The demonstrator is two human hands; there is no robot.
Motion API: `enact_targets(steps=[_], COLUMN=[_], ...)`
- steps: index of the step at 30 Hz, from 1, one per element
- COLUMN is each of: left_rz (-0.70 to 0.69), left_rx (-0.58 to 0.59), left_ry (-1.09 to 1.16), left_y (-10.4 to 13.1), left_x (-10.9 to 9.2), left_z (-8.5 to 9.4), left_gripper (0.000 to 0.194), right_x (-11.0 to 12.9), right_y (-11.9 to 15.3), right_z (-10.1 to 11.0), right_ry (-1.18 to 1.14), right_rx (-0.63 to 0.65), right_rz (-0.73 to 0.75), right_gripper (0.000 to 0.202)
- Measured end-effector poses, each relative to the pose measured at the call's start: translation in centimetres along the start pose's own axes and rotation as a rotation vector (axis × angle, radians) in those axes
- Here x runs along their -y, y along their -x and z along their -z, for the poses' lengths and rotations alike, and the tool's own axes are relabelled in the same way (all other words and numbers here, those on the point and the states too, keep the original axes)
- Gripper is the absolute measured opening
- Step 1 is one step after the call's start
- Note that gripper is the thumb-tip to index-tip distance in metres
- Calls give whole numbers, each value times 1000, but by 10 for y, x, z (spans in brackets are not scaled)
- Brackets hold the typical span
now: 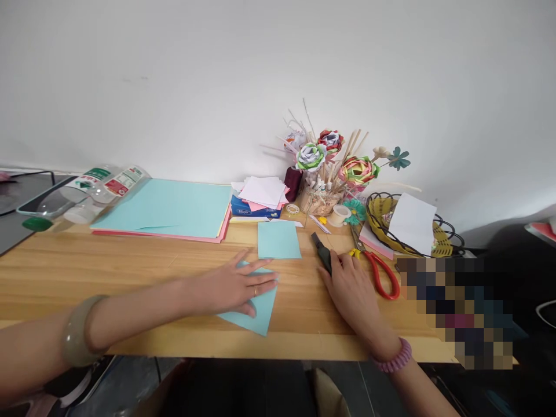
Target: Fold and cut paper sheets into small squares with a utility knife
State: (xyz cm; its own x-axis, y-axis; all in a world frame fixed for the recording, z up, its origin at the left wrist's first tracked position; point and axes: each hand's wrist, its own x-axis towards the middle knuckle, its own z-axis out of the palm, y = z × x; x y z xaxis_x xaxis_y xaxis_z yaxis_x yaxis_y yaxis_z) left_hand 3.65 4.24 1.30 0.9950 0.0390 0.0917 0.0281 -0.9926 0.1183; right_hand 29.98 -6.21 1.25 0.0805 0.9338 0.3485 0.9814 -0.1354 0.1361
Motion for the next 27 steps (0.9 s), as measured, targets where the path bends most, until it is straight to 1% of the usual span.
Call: enact_targets(steps=[3, 5, 8, 11, 13, 14, 16, 19, 21, 24, 27], left_rz=[41, 56, 70, 89, 104, 107, 99, 82, 90, 110, 122], left_rx=[-96, -115, -78, -47, -53, -59, -66, -29, 21, 96, 126], left_ry=[2, 44, 109, 162, 179, 179, 168, 125, 98, 99, 113], left_y=[7, 10, 12, 11, 9, 8, 7, 6, 5, 5, 5], left_x=[-9, -15, -19, -20, -21, -21, -23, -27, -31, -34, -33], left_z=[-12, -17, -16, -9, -6, -5, -3, 1, 4, 8, 7], left_gripper=[46, 41, 51, 60, 61, 60, 55, 44, 39, 36, 37], right_x=[4, 6, 6, 4, 3, 2, 3, 6, 8, 11, 13], right_y=[-1, 3, 18, 44, 65, 75, 93, 113, 120, 124, 124], right_z=[0, 5, 20, 39, 50, 54, 60, 61, 59, 56, 56], right_ry=[37, 39, 2, -146, -240, -278, -353, -439, -463, -458, -434], right_rx=[6, -14, -57, -90, -59, -24, 67, 190, 244, 289, 293], right_rz=[6, 5, 32, 180, 270, 291, 312, 332, 353, 369, 390], right_gripper=[28, 31, 40, 43, 44, 46, 49, 48, 48, 48, 45])
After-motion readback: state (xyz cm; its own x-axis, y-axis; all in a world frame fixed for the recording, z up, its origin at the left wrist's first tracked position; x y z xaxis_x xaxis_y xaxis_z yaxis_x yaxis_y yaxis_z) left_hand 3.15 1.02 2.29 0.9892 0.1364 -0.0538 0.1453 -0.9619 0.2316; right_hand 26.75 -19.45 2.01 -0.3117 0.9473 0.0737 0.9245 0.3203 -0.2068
